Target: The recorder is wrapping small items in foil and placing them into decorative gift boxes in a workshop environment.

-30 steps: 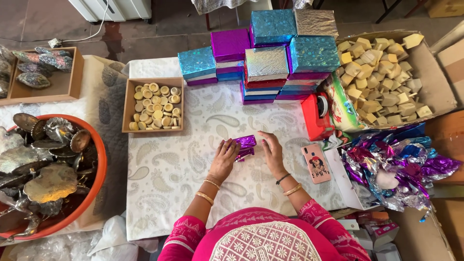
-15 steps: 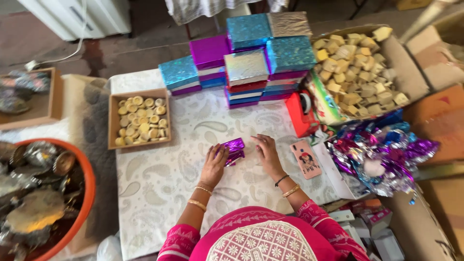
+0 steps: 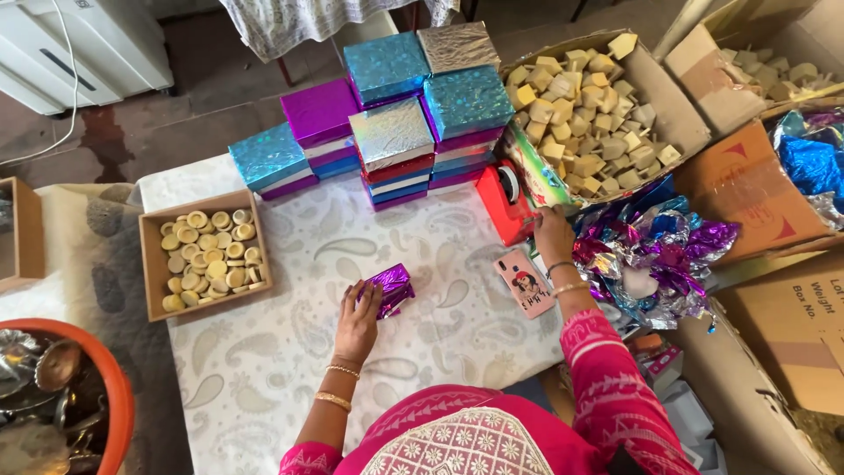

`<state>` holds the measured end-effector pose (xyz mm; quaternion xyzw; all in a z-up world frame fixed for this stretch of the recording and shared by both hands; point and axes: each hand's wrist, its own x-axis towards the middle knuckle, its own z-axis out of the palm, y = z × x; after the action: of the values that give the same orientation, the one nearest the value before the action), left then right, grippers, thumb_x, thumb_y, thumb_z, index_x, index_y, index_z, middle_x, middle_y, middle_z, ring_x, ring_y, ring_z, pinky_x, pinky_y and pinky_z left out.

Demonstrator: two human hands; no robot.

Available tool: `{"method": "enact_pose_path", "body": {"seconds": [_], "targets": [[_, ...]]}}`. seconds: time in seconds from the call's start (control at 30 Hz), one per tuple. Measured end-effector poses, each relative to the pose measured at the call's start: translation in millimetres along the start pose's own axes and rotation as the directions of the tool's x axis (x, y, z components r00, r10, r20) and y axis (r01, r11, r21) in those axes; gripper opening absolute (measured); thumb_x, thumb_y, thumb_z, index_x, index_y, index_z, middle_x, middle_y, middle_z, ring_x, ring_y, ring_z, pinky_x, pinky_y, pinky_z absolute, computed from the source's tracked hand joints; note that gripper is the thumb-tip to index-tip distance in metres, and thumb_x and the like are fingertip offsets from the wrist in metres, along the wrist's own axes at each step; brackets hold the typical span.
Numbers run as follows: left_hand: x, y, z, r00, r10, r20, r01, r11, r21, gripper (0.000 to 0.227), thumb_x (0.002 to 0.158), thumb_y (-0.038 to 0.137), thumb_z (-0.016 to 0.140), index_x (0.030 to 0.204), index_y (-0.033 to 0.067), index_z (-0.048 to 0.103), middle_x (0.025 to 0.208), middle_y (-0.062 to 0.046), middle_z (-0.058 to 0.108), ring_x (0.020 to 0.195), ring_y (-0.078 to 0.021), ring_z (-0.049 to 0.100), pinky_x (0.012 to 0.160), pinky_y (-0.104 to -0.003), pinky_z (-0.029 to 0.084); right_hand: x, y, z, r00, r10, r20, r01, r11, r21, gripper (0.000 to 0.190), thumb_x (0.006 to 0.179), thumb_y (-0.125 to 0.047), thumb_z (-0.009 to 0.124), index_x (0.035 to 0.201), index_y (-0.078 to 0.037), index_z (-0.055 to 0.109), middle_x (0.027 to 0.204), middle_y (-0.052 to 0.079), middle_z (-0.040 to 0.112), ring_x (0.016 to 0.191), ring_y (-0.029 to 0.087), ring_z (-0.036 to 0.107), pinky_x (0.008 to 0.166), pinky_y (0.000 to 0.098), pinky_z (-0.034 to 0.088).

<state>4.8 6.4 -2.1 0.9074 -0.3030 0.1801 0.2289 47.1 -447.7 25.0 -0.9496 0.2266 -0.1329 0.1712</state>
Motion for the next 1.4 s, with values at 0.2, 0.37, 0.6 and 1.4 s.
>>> {"method": "enact_pose_path", "body": {"seconds": [0.2, 0.37, 0.6, 1.4], "targets": [[-2.1, -1.8, 2.7, 1.000, 0.005, 0.008, -0.005, 1.000, 0.022, 0.056, 0.080, -0.009, 0.059, 0.135, -0.0004, 0.059, 0.133, -0.017, 0.061, 0.133, -0.0363, 0.051, 0.116, -0.051, 0.041, 33.9, 18.4, 38.5, 0.997, -0.012, 0.074, 0.017, 0.998, -0.068, 0.020, 0.095, -0.027, 0.065, 0.103, -0.011, 0.075, 0.117, 0.016, 0.064, 0.097, 0.041, 0.066, 0.081, 0.0539, 0.053], [-2.7, -1.1, 1.5, 1.000, -0.002, 0.018, 0.001, 1.000, 0.028, 0.056, 0.080, -0.009, 0.059, 0.135, -0.0003, 0.060, 0.133, -0.016, 0.061, 0.133, -0.0362, 0.051, 0.116, -0.051, 0.041, 46.4, 39.1, 56.7, 0.994, 0.004, 0.106, -0.009, 0.999, 0.045, 0.019, 0.091, -0.026, 0.070, 0.096, -0.010, 0.078, 0.112, 0.016, 0.066, 0.098, 0.038, 0.068, 0.082, 0.0490, 0.055], [-3.1, -1.2, 3.0, 1.000, -0.012, 0.022, 0.012, 1.000, 0.027, 0.055, 0.081, -0.009, 0.060, 0.135, -0.0002, 0.060, 0.133, -0.016, 0.061, 0.134, -0.0362, 0.050, 0.116, -0.051, 0.041, 46.1, 50.8, 60.0, 0.997, -0.077, 0.010, 0.072, 0.960, 0.270, 0.019, 0.091, -0.019, 0.073, 0.099, -0.002, 0.075, 0.095, 0.018, 0.071, 0.087, 0.035, 0.069, 0.078, 0.0449, 0.054], [-1.0, 3.1, -0.7, 1.000, -0.012, 0.005, 0.012, 1.000, 0.012, 0.056, 0.079, -0.008, 0.062, 0.135, -0.0005, 0.061, 0.132, -0.016, 0.061, 0.132, -0.0359, 0.051, 0.116, -0.051, 0.041, 39.7, 119.1, 159.4, 0.888, 0.342, 0.307, -0.449, 0.508, 0.735, 0.028, 0.095, 0.007, 0.048, 0.119, -0.002, 0.039, 0.091, 0.019, 0.058, 0.062, 0.030, 0.067, 0.053, 0.0391, 0.063]]}}
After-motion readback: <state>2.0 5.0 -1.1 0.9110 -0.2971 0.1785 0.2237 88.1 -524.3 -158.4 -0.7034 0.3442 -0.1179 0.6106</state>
